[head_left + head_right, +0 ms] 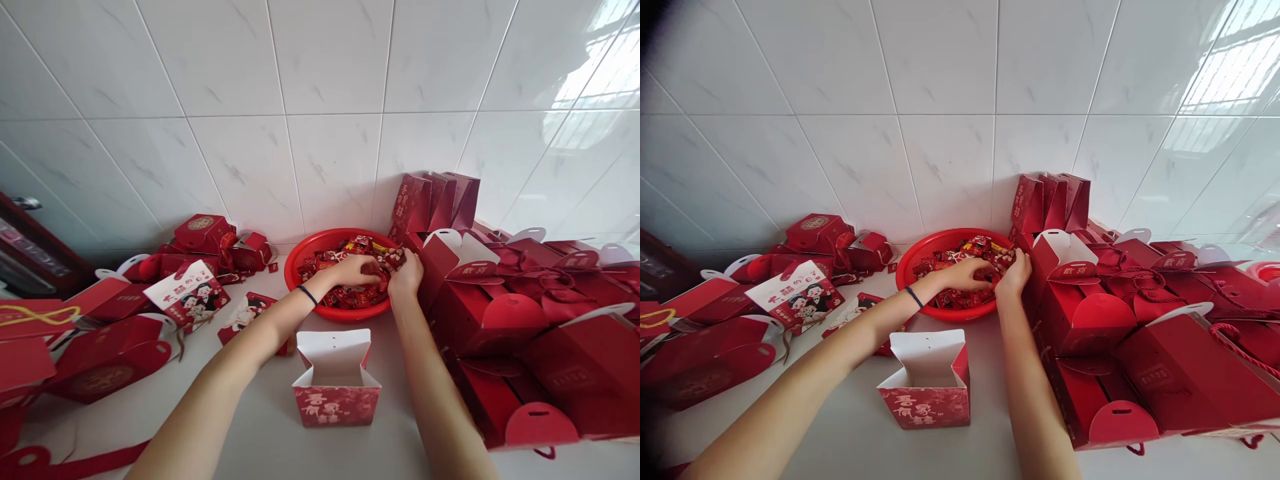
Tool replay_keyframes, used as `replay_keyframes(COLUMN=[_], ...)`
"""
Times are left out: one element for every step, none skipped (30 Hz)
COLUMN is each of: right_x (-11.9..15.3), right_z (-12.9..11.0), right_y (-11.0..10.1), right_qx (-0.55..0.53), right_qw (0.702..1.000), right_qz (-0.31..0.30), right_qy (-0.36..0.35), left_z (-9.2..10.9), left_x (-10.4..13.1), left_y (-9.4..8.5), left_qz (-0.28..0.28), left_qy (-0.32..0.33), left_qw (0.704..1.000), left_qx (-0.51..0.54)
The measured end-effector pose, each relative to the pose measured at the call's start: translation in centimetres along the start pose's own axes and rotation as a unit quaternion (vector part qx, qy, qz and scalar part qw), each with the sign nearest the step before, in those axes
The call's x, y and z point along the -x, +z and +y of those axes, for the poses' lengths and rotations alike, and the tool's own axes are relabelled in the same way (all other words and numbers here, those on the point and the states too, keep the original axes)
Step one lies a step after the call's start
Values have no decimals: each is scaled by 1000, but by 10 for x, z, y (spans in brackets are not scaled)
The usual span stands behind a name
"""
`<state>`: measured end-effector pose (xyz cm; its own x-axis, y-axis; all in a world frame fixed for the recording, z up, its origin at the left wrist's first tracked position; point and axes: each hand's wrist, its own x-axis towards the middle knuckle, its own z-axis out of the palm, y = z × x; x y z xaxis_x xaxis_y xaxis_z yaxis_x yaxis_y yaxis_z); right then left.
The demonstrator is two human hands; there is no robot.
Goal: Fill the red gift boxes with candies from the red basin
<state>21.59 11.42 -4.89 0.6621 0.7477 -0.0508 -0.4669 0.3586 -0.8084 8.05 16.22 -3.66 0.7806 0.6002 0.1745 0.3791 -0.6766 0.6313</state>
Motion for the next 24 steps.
replay_keyframes(right_x=[0, 1, 2, 4, 5, 6, 7, 7, 7, 7, 6, 5, 4, 3, 3, 2, 2, 1, 1, 1, 0, 0, -1, -1], right_z=[-1, -1, -2, -2, -3, -3, -3, -3, -3, -2, -2, -2, -2, -2, -1, -1, 0, 0, 1, 2, 2, 3, 3, 3], right_y=[0, 0, 1, 1, 2, 2, 3, 3, 3, 2, 2, 1, 0, -1, -1, -2, -2, -3, -3, -3, -3, -4, -4, -4], right_qx=[-6, -12, -17, -20, -21, -20, -18, -15, -11, -7, -4, -2, -2, -2, -3, -4, -6, -6, -7, -6, -6, -6, -7, -7], right_qw=[1000, 1000, 1000, 1000, 1000, 1000, 1000, 999, 999, 999, 1000, 1000, 1000, 1000, 1000, 1000, 1000, 1000, 1000, 1000, 1000, 1000, 1000, 1000], right_qz=[4, 5, 6, 5, 3, 1, -1, -5, -9, -13, -16, -18, -18, -16, -13, -10, -6, -4, -3, -3, -4, -5, -5, -5], right_qy=[-1, -4, -7, -11, -16, -21, -25, -28, -29, -28, -25, -21, -16, -12, -7, -3, 0, 3, 5, 7, 7, 8, 8, 8], left_z=[3, 6, 9, 12, 15, 17, 19, 20, 20, 20, 18, 16, 13, 9, 5, 2, -1, -3, -4, -4, -3, 0, 3, 6], left_x=[1, 1, 0, -2, -5, -8, -11, -13, -15, -16, -16, -15, -13, -10, -7, -3, 0, 2, 4, 4, 4, 3, 2, 0], left_y=[3, 6, 9, 12, 14, 16, 16, 16, 15, 13, 10, 6, 0, -6, -12, -18, -24, -28, -32, -33, -33, -30, -26, -21], left_qz=[-23, -42, -58, -71, -81, -90, -100, -107, -109, -105, -97, -81, -58, -27, 10, 50, 90, 126, 155, 173, 178, 166, 138, 96], left_qy=[18, 33, 43, 42, 32, 18, 5, -9, -22, -36, -50, -68, -89, -112, -137, -163, -188, -209, -221, -223, -215, -197, -174, -149], left_qw=[999, 996, 992, 988, 986, 985, 984, 983, 983, 983, 983, 982, 981, 979, 974, 967, 957, 946, 937, 931, 932, 938, 949, 961], left_qx=[-30, -66, -101, -127, -142, -148, -150, -149, -148, -148, -150, -155, -161, -169, -179, -191, -203, -214, -223, -230, -233, -231, -224, -213])
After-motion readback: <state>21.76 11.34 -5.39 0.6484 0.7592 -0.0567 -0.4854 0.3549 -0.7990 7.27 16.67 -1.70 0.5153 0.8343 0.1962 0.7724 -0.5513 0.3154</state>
